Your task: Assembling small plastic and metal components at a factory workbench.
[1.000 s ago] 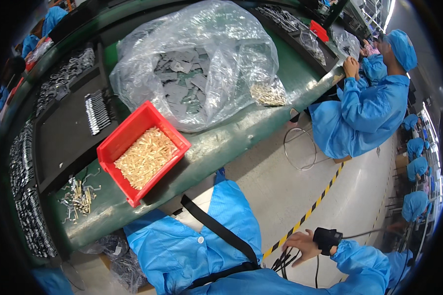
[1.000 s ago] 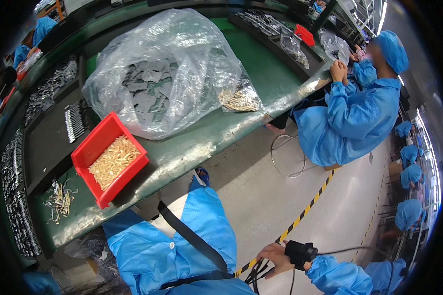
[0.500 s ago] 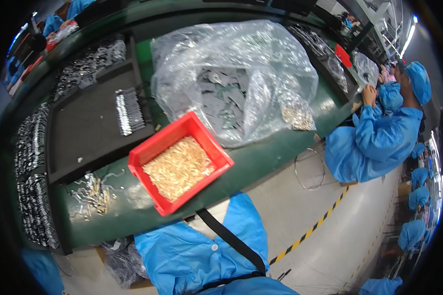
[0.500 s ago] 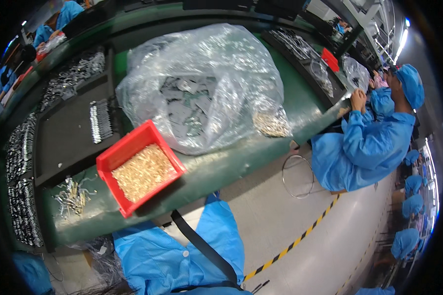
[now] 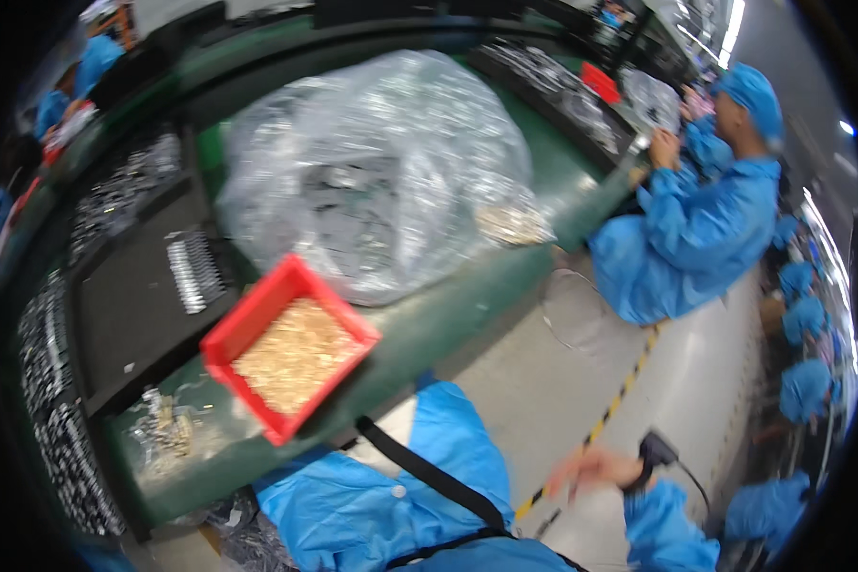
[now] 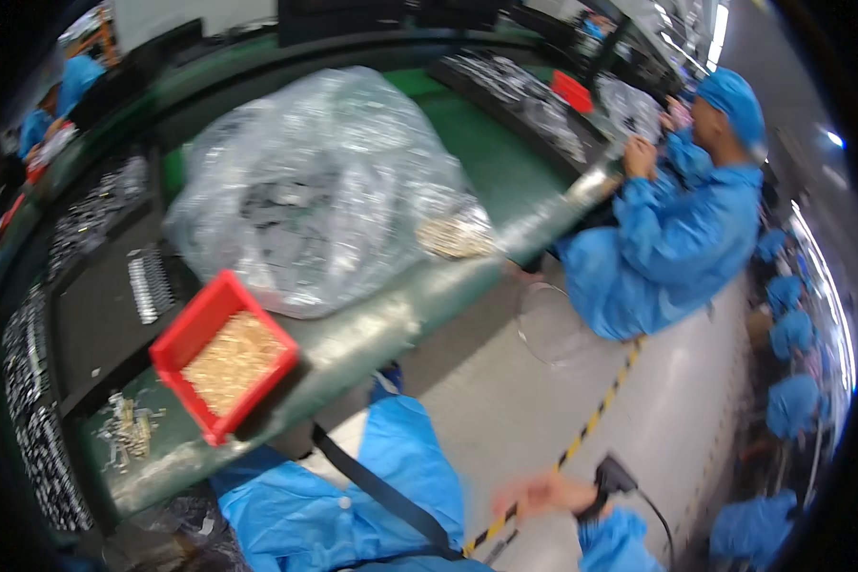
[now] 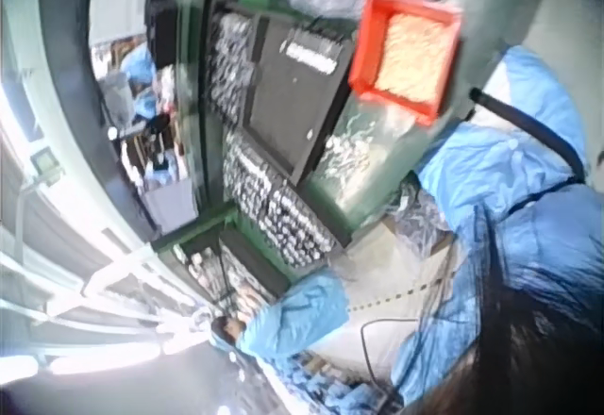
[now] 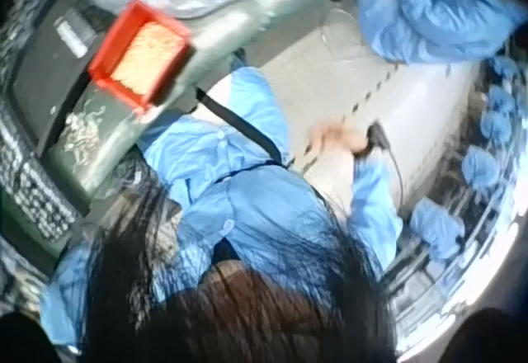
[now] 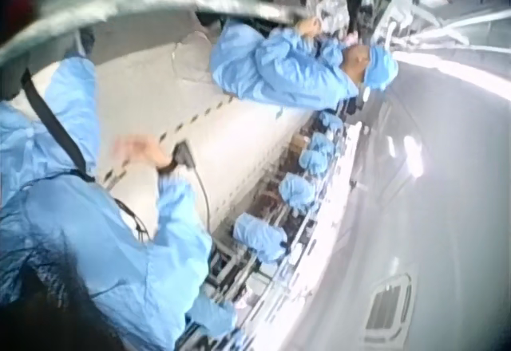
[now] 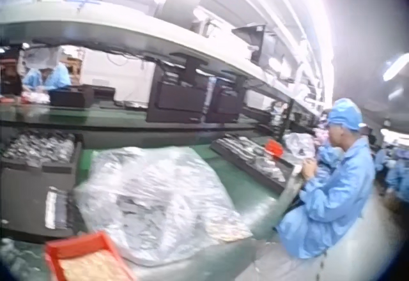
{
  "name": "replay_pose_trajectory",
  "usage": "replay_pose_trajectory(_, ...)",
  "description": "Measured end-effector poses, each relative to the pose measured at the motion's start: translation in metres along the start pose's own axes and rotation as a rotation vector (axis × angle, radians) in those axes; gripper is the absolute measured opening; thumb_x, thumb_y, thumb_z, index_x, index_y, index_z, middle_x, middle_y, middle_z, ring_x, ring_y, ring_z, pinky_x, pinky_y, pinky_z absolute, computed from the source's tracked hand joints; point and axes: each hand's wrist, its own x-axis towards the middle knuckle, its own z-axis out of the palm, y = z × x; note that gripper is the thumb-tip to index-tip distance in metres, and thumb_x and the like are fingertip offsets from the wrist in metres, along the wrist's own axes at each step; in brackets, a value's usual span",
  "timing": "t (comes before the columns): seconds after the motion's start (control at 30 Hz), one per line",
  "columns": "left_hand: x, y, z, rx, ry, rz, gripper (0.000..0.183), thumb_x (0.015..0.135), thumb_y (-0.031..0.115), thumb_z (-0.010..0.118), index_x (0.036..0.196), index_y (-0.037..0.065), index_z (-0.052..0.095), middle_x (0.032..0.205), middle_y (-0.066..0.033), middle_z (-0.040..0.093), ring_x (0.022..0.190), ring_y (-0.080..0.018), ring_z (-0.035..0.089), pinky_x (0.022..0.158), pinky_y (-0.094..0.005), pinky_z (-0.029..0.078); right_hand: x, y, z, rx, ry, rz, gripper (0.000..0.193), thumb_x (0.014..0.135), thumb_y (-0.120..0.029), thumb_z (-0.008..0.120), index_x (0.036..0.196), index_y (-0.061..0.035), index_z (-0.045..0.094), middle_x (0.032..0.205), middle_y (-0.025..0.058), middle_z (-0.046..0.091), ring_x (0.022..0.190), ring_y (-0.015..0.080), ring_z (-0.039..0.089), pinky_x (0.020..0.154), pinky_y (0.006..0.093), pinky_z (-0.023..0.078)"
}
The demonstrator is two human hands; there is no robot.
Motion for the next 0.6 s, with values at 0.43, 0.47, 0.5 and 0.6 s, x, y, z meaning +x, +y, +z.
replay_pose_trajectory(0.43, 0.052, 0.075, -0.029, 0.064, -0.048, 0.248, 0.018, 0.079, 0.014, 0.057, 0.09, -0.001, 0.056, 0.067, -0.0156, 0.057, 0.059, -0.0286, 0.056, 0.053, -0.0337, 0.045, 0.017, -0.112, -0.234, 0.695, 1.449, -1.056, 0.033, 0.082, -0.023, 0.052, 0.109, -0.004, 0.053, 0.102, 0.0087, 0.058, 0.082, 0.0164, 0.054, 0.068, 0.0274, 0.044)
replay_pose_trajectory(0.47, 0.05, 0.077, -0.031, 0.067, -0.046, 0.256, 0.018, 0.079, 0.014, 0.057, 0.089, -0.001, 0.056, 0.067, -0.0154, 0.057, 0.059, -0.0284, 0.056, 0.053, -0.0335, 0.045, 0.021, -0.091, -0.257, 1.015, 1.522, -1.087, 0.028, 0.082, -0.023, 0.05, 0.104, -0.0051, 0.054, 0.094, 0.007, 0.058, 0.077, 0.0152, 0.053, 0.065, 0.027, 0.044)
replay_pose_trajectory(0.5, 0.049, 0.08, -0.033, 0.072, -0.043, 0.262, 0.018, 0.079, 0.013, 0.057, 0.089, -0.001, 0.056, 0.067, -0.0152, 0.057, 0.059, -0.0282, 0.056, 0.053, -0.0334, 0.045, 0.023, -0.071, -0.274, 1.346, 1.57, -1.096, 0.025, 0.081, -0.023, 0.048, 0.098, -0.0061, 0.055, 0.086, 0.0052, 0.057, 0.073, 0.014, 0.052, 0.062, 0.0265, 0.043)
replay_pose_trajectory(0.6, 0.054, 0.087, -0.037, 0.082, -0.044, 0.271, 0.017, 0.078, 0.013, 0.058, 0.087, -0.001, 0.056, 0.068, -0.0147, 0.057, 0.059, -0.0277, 0.056, 0.054, -0.0329, 0.046, 0.038, -0.036, -0.293, 1.716, 1.494, -1.192, 0.015, 0.08, -0.019, 0.045, 0.088, -0.009, 0.052, 0.078, 0.0001, 0.054, 0.067, 0.0119, 0.049, 0.059, 0.0252, 0.041)
